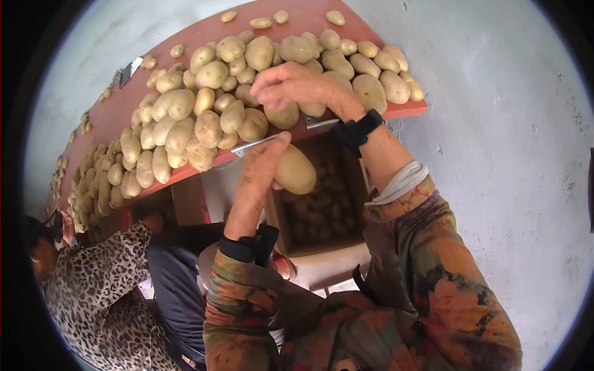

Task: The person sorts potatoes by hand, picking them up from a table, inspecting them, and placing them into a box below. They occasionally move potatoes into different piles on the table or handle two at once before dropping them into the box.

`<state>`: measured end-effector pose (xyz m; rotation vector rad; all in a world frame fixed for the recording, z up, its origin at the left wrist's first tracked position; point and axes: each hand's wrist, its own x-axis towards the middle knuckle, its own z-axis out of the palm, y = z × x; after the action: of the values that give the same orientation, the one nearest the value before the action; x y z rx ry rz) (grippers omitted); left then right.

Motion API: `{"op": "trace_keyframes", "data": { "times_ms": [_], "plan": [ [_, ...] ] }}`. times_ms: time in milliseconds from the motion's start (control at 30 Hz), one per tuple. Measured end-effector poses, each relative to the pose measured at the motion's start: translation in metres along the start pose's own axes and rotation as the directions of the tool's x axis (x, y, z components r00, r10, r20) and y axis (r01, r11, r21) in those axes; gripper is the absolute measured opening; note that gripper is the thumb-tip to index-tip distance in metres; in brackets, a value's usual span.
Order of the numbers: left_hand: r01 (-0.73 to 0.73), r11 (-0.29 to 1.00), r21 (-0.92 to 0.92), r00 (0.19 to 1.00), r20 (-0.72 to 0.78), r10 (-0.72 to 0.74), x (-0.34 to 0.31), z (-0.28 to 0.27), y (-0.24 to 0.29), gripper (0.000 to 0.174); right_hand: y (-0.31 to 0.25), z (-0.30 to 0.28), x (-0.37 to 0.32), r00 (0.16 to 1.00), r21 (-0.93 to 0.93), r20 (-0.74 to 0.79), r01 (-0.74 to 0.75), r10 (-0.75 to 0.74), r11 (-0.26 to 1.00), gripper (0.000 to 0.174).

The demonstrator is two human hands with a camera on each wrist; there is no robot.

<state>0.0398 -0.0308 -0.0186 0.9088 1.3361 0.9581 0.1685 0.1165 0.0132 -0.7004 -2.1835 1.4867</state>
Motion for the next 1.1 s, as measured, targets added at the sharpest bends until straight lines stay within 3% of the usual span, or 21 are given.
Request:
{"op": "trace_keyframes", "data": {
  "times_ms": [33,100,267,433,467,533,733,933,1100],
  "plan": [
    [0.011,1.000,0.003,1.000,0.004,-0.011,0.001,0.000,-0.002,0.031,-0.003,0.000,-0.001,1.000,0.008,-0.003,-0.007,0.007,1.000,0.027],
    [-0.196,0.979,0.048,0.977,-0.071,0.199,0.003,-0.001,-0.007,0.032,-0.009,0.002,-0.003,1.000,-0.031,-0.006,0.026,-0.026,0.999,0.027],
    [-0.185,0.979,-0.082,0.981,-0.076,0.179,0.005,-0.002,-0.004,0.027,-0.014,0.008,-0.004,0.997,-0.036,-0.037,0.074,-0.075,0.997,0.026],
    [-0.195,0.852,-0.485,0.980,-0.126,0.152,0.008,0.001,-0.004,0.025,-0.007,0.009,0.002,0.972,-0.219,-0.084,0.196,-0.219,0.956,0.026],
    [-0.198,0.851,-0.486,0.980,-0.128,0.155,0.011,0.000,-0.008,0.025,-0.006,0.009,0.003,0.972,-0.221,-0.083,0.199,-0.221,0.955,0.026],
    [-0.106,0.763,-0.637,0.993,-0.112,0.044,0.015,0.000,-0.013,0.023,-0.005,0.011,0.003,0.969,-0.218,-0.138,0.170,-0.202,0.961,0.026],
    [-0.086,0.725,-0.683,0.993,-0.114,0.011,0.017,0.002,-0.019,0.021,0.000,0.026,0.013,0.954,-0.286,-0.162,0.199,-0.252,0.937,0.028],
    [-0.070,0.723,-0.687,0.987,-0.151,-0.048,0.015,0.006,-0.015,0.021,-0.004,0.037,0.014,0.964,-0.346,-0.049,0.228,-0.260,0.910,0.042],
    [-0.073,0.710,-0.700,0.988,-0.146,-0.042,0.017,0.009,-0.018,0.020,-0.001,0.057,0.015,0.953,-0.461,-0.080,0.225,-0.292,0.859,0.050]
  ]
}}
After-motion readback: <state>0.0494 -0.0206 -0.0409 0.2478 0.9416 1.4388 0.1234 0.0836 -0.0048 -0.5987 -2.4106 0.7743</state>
